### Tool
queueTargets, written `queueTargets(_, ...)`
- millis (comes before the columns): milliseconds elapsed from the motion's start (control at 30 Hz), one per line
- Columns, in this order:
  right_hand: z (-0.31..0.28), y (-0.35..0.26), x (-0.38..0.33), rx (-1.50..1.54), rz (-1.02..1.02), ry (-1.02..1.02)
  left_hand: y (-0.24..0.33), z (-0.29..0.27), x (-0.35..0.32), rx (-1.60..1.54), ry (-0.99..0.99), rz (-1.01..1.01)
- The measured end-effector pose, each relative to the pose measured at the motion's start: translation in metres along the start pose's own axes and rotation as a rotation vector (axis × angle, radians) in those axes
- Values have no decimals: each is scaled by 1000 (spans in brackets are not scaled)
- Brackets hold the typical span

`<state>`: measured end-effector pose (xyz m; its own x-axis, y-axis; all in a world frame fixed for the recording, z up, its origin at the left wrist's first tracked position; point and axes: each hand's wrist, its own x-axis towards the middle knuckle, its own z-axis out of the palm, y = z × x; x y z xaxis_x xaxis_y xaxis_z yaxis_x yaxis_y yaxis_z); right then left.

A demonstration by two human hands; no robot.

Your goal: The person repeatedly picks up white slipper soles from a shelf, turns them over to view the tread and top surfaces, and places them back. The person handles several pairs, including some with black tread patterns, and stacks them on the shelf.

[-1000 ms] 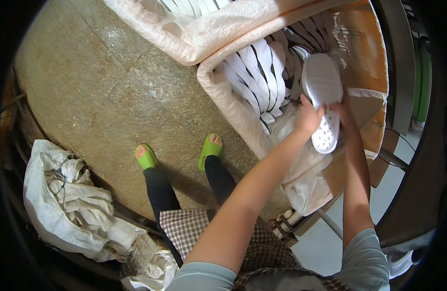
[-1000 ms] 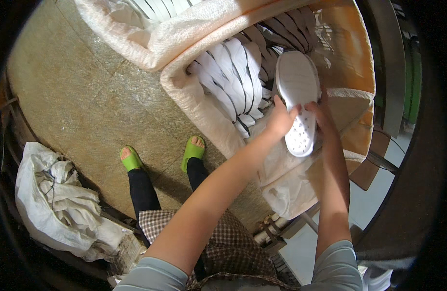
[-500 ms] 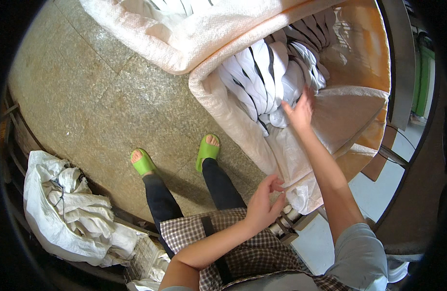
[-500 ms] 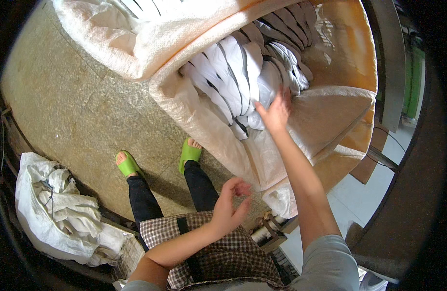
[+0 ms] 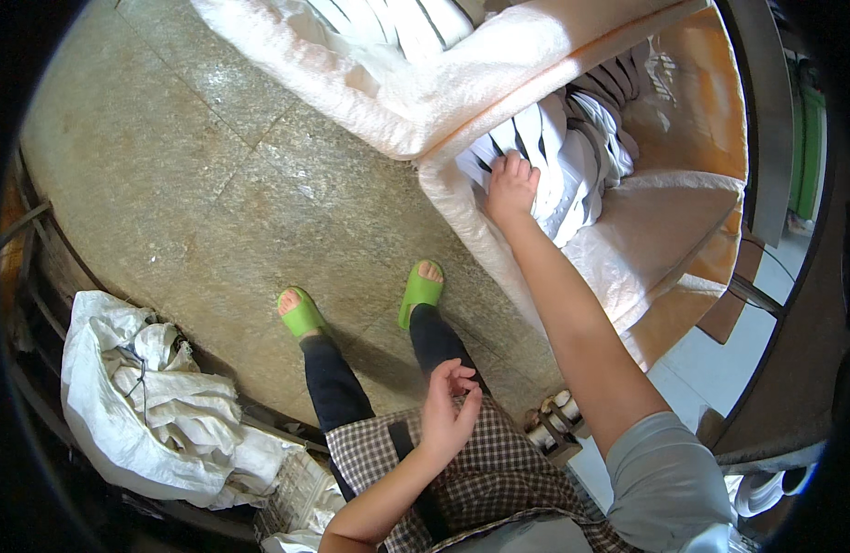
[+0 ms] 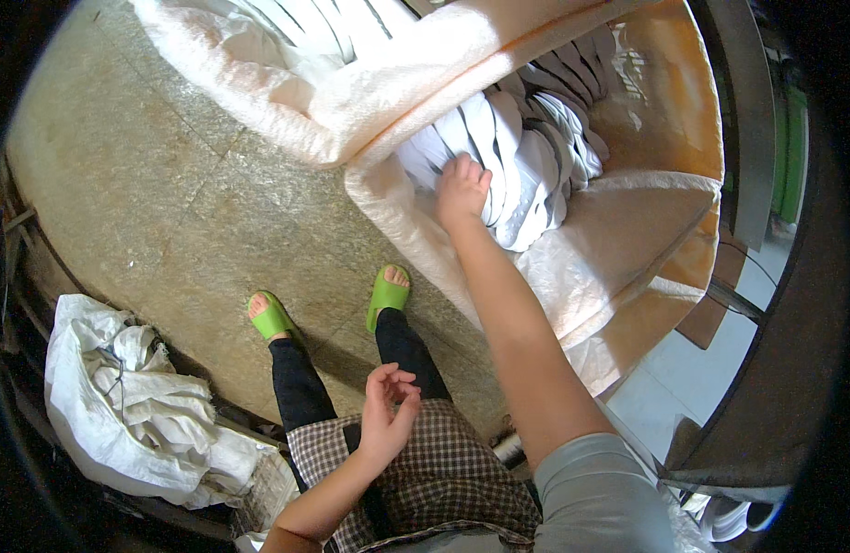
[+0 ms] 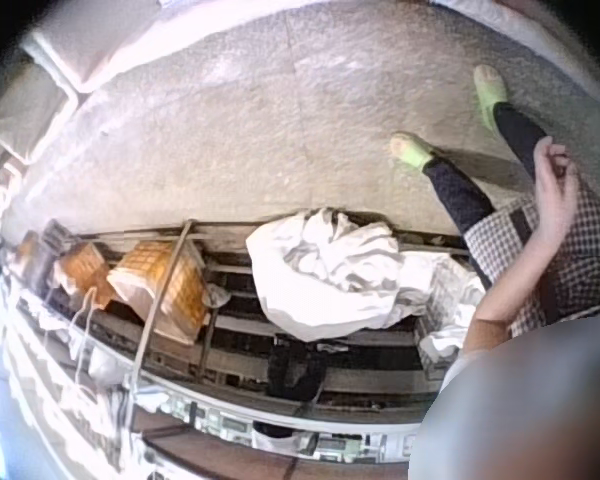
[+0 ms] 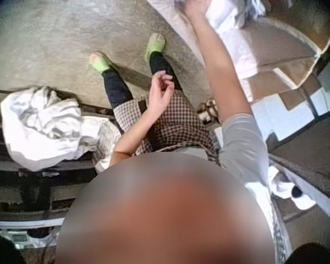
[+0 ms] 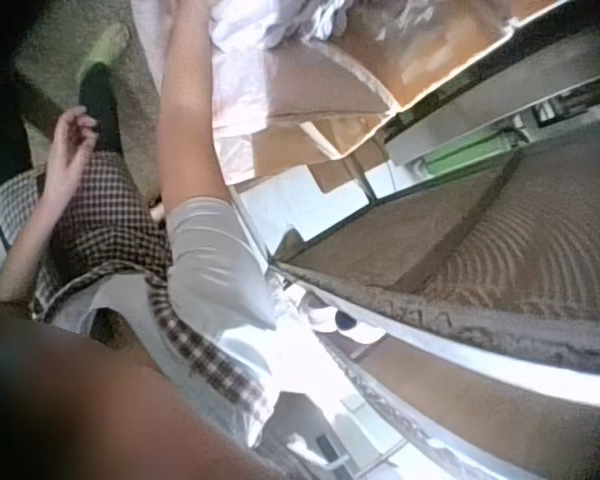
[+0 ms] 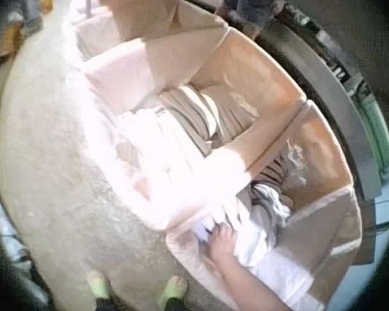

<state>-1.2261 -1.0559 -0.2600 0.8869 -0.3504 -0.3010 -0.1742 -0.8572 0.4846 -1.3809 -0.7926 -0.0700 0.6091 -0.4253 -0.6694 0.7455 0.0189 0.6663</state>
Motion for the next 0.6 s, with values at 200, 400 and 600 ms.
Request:
queueTargets(200, -47, 12, 3, 187, 21, -227, 17, -45, -26, 54, 67, -86)
queueTargets(400, -116, 47, 7, 373, 59, -550, 45, -82, -52, 239, 89, -23)
queueTargets(600, -216, 93, -70, 303, 133, -223, 87, -122, -81, 419, 137, 91)
